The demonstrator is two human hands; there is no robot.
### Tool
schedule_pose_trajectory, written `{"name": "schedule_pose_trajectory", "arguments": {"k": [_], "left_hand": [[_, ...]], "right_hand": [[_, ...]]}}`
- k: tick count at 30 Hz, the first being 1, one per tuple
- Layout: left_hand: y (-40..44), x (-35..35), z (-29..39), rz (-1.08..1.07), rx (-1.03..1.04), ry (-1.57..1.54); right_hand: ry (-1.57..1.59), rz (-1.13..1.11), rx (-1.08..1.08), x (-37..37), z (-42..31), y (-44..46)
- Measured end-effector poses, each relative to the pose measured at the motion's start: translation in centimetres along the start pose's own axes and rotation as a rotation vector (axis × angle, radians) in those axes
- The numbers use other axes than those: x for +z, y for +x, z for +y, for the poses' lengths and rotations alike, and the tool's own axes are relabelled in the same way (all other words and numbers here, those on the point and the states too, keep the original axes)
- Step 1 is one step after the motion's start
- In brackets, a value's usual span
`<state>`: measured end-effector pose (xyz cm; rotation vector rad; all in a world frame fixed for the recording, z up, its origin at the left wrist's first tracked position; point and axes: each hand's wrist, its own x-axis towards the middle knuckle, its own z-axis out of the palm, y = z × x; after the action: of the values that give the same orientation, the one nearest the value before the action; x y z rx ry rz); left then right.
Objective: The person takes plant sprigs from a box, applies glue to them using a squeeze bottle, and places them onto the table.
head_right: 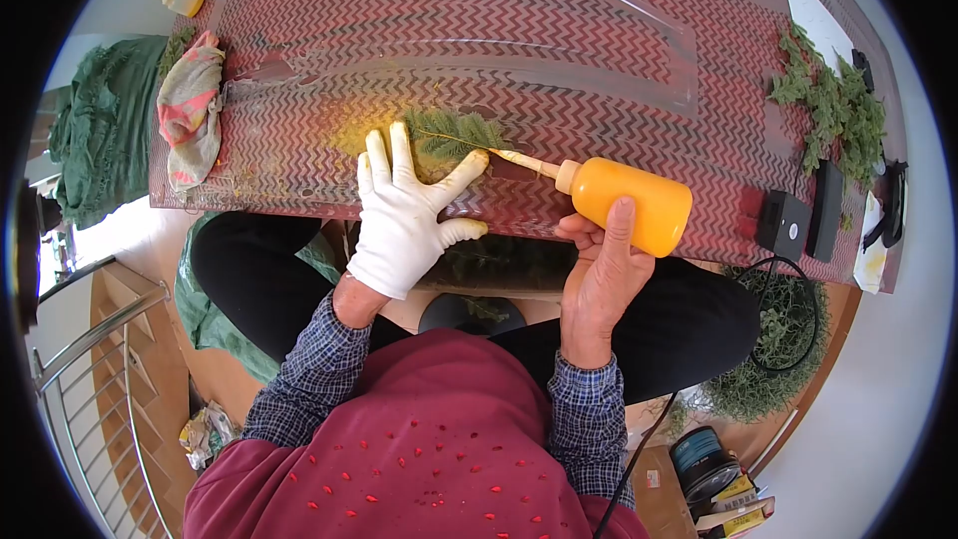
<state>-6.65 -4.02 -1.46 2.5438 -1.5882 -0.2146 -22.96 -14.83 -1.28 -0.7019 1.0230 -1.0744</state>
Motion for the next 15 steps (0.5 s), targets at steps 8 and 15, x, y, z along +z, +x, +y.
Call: {"name": "schedule_pose_trajectory", "arguments": {"k": [8, 15], "left_hand": [[0.0, 0.13, 0.07, -0.011, -0.001, 0.02], [0.09, 0.05, 0.14, -0.022, -0.004, 0.028]], "right_hand": [[-0.034, -0.001, 0.001, -0.69, -0.14, 0.27], [0.024, 0.0, -0.001, -1.01, -0.79, 0.43]]}}
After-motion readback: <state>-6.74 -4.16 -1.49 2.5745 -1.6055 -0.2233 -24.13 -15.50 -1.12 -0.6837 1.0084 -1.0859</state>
